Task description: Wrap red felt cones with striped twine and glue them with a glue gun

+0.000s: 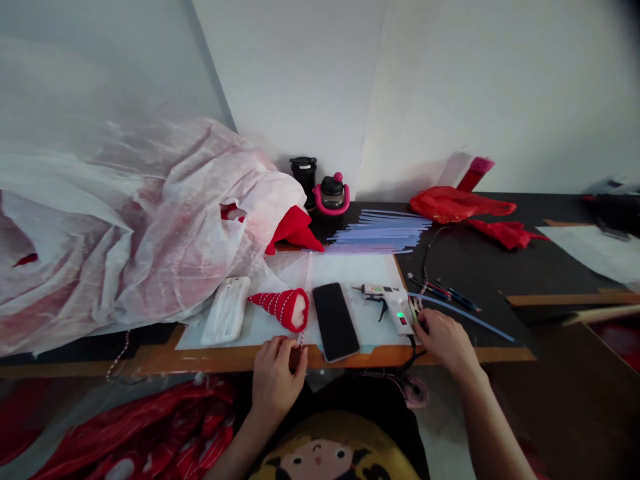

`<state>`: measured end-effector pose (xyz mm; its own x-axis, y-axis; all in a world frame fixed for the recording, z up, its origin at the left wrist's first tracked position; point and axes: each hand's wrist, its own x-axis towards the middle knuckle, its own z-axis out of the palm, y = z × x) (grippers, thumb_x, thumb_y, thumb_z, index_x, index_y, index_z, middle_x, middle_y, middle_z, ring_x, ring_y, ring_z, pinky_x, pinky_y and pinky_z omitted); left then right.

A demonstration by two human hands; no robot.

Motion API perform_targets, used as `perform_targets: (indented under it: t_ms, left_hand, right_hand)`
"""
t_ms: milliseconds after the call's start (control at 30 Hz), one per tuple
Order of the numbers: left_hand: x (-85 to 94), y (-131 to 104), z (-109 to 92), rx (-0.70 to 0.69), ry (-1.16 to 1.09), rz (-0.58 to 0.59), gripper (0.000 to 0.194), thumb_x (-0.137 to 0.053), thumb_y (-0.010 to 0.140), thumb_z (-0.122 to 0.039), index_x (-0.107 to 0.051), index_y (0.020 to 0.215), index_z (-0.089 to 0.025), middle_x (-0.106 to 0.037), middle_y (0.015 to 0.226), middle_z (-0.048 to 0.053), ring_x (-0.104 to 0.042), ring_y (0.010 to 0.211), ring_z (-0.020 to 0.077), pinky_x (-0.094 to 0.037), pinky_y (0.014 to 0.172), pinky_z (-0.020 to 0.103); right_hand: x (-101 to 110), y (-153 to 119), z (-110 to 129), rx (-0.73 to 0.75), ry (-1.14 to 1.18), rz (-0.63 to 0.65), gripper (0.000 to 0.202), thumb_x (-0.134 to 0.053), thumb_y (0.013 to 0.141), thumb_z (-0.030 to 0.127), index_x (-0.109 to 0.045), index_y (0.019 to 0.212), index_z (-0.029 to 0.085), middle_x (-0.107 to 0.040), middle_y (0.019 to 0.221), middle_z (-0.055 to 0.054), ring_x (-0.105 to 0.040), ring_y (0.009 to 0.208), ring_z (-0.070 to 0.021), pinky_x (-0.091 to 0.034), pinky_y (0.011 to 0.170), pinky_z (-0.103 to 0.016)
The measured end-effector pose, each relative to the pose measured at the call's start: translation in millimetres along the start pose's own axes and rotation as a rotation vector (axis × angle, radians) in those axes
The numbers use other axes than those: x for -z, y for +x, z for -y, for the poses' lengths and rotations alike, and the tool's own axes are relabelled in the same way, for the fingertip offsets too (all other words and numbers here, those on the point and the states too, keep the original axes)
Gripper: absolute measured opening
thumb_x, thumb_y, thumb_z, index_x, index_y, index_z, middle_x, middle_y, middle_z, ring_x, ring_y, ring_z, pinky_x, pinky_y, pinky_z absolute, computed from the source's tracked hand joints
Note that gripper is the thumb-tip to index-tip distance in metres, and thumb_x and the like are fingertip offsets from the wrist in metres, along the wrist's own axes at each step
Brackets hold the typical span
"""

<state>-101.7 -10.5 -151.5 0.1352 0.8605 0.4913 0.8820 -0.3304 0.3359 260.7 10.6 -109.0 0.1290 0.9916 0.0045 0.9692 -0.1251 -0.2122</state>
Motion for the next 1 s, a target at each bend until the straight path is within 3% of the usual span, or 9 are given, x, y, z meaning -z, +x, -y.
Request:
perform_targets:
  t_ms: [100,233,400,467,533,667,733,833,1000]
  left_hand:
    - [2.5,4,-4,0.033,0.044,0.050,0.010,-0.063,0.090,-0.025,-0.058,0.084,-0.019,-0.060,0.084,0.006,-0.056,0.081,0.0255,-0.046,0.076,0.040]
    - [4.9,7,-6,0.021,0.083,0.068,0.010,-0.054,0.091,-0.015,-0.056,0.082,-0.020,-0.061,0.082,0.005,-0.058,0.078,0.0244,-0.047,0.073,0.038]
    - [9.3,1,-6,0.054,-0.031,-0.029,0.012,-0.048,0.098,-0.017,-0.056,0.090,-0.020,-0.064,0.078,0.004,-0.063,0.071,0.0213,-0.050,0.068,0.034]
    - [12.8,0,-8,0.067,-0.104,-0.061,0.011,-0.049,0.099,-0.019,-0.058,0.093,-0.020,-0.067,0.080,0.004,-0.065,0.072,0.0205,-0.052,0.067,0.032]
    - [16.4,0,-10,0.073,-0.172,-0.075,0.011,-0.051,0.098,-0.019,-0.061,0.093,-0.020,-0.069,0.082,0.004,-0.067,0.074,0.0202,-0.053,0.069,0.031]
    - [21.7,3,-16,0.092,-0.285,-0.069,0.013,-0.052,0.097,-0.015,-0.064,0.097,-0.020,-0.072,0.087,0.006,-0.071,0.079,0.0192,-0.057,0.072,0.029]
    - [23.0,3,-17,0.099,-0.319,-0.057,0.017,-0.051,0.096,-0.013,-0.065,0.101,-0.020,-0.073,0.091,0.006,-0.072,0.082,0.0189,-0.058,0.074,0.029]
    - [23.4,0,-17,0.098,-0.308,-0.072,0.018,-0.051,0.096,-0.011,-0.065,0.102,-0.020,-0.074,0.093,0.006,-0.073,0.084,0.0194,-0.059,0.077,0.029]
    - [23.2,-6,-14,0.101,-0.219,-0.116,0.010,-0.052,0.096,-0.015,-0.059,0.095,-0.022,-0.072,0.081,0.004,-0.072,0.070,0.0193,-0.058,0.066,0.029]
  right_hand:
    - [-3,3,1,-0.106,-0.031,-0.021,0.016,-0.054,0.086,0.025,-0.068,0.090,0.019,-0.073,0.079,-0.010,-0.069,0.071,-0.0250,-0.035,0.058,-0.028]
    - [6,-3,-13,-0.189,0.007,-0.073,0.035,-0.046,0.087,0.026,-0.068,0.113,0.020,-0.075,0.078,-0.008,-0.072,0.074,-0.0264,-0.042,0.061,-0.031]
    - [25,-31,-10,-0.271,0.029,-0.358,0.038,-0.040,0.084,0.032,-0.068,0.106,0.020,-0.075,0.090,-0.015,-0.070,0.075,-0.0324,-0.046,0.062,-0.039]
    - [29,-37,9,-0.200,0.232,-0.331,0.035,-0.039,0.088,0.038,-0.066,0.104,0.022,-0.073,0.082,-0.011,-0.069,0.071,-0.0287,-0.047,0.062,-0.035]
    - [25,-39,39,-0.036,0.495,-0.227,0.036,-0.041,0.094,0.047,-0.065,0.104,0.022,-0.071,0.081,-0.007,-0.067,0.071,-0.0235,-0.049,0.063,-0.030]
    - [-4,-42,106,0.298,0.748,-0.020,0.028,-0.040,0.102,0.040,-0.058,0.090,0.022,-0.068,0.073,-0.003,-0.065,0.065,-0.0182,-0.050,0.062,-0.025]
    - [-21,-46,130,0.431,0.700,0.027,0.026,-0.036,0.104,0.030,-0.059,0.099,0.020,-0.071,0.082,-0.006,-0.069,0.072,-0.0194,-0.050,0.064,-0.026]
    - [-35,-51,151,0.534,0.436,-0.010,0.031,-0.031,0.104,0.020,-0.059,0.116,0.017,-0.073,0.098,-0.010,-0.073,0.082,-0.0225,-0.050,0.065,-0.028]
    - [-30,-50,172,0.578,0.058,-0.071,0.016,-0.053,0.101,0.028,-0.063,0.108,0.018,-0.070,0.085,-0.006,-0.071,0.068,-0.0225,-0.040,0.052,-0.027]
